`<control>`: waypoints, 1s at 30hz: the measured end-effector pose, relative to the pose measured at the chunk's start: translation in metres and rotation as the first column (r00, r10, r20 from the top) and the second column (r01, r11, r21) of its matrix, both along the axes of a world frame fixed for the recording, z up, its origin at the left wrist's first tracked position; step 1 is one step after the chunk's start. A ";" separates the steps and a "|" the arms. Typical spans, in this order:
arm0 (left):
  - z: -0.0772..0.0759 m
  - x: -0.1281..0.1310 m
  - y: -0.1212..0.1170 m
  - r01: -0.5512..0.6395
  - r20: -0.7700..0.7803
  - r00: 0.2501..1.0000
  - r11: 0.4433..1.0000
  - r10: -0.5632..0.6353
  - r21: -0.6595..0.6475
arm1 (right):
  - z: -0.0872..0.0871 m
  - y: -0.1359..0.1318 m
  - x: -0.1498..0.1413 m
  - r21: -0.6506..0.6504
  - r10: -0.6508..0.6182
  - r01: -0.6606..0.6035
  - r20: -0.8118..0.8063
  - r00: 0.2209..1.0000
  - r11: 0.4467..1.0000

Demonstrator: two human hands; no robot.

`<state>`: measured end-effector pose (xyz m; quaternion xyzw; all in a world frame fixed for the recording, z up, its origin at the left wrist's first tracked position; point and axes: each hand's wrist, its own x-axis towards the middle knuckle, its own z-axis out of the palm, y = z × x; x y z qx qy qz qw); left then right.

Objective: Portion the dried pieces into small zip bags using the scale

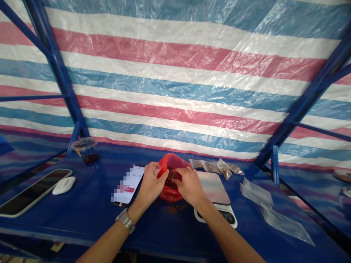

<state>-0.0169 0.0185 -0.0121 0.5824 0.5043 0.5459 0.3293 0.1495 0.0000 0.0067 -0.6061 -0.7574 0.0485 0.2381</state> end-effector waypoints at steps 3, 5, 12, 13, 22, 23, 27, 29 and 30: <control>0.004 -0.005 -0.002 -0.067 -0.154 0.984 0.990 0.085 0.121 | 0.001 0.000 0.010 0.054 -0.022 0.025 -0.055 0.998 0.998; 0.006 -0.008 -0.006 -0.067 -0.252 0.961 0.982 0.111 0.179 | 0.002 -0.001 0.015 0.078 -0.027 0.033 -0.079 0.996 0.996; 0.026 -0.014 -0.027 -0.003 -0.447 0.886 0.964 0.125 0.264 | 0.008 -0.003 0.025 0.122 0.103 -0.064 -0.351 0.931 0.991; 0.029 -0.013 -0.030 0.037 -0.472 0.877 0.966 0.091 0.254 | 0.011 -0.005 0.027 0.146 0.131 -0.078 -0.398 0.908 0.986; 0.032 0.012 -0.029 0.217 -0.576 0.813 0.962 -0.085 0.163 | 0.043 -0.033 0.027 0.230 0.273 -0.189 -0.424 0.864 0.955; 0.032 0.015 -0.028 0.210 -0.561 0.823 0.964 -0.085 0.162 | 0.043 -0.034 0.027 0.228 0.284 -0.205 -0.409 0.867 0.952; 0.029 0.026 -0.024 0.199 -0.521 0.849 0.966 -0.084 0.168 | 0.041 -0.033 0.030 0.246 0.350 -0.274 -0.355 0.867 0.930; 0.026 0.031 -0.023 0.207 -0.509 0.855 0.964 -0.096 0.165 | 0.039 -0.032 0.031 0.264 0.377 -0.300 -0.320 0.869 0.917; 0.025 0.033 -0.023 0.207 -0.501 0.860 0.965 -0.101 0.162 | 0.039 -0.032 0.032 0.276 0.380 -0.300 -0.308 0.872 0.913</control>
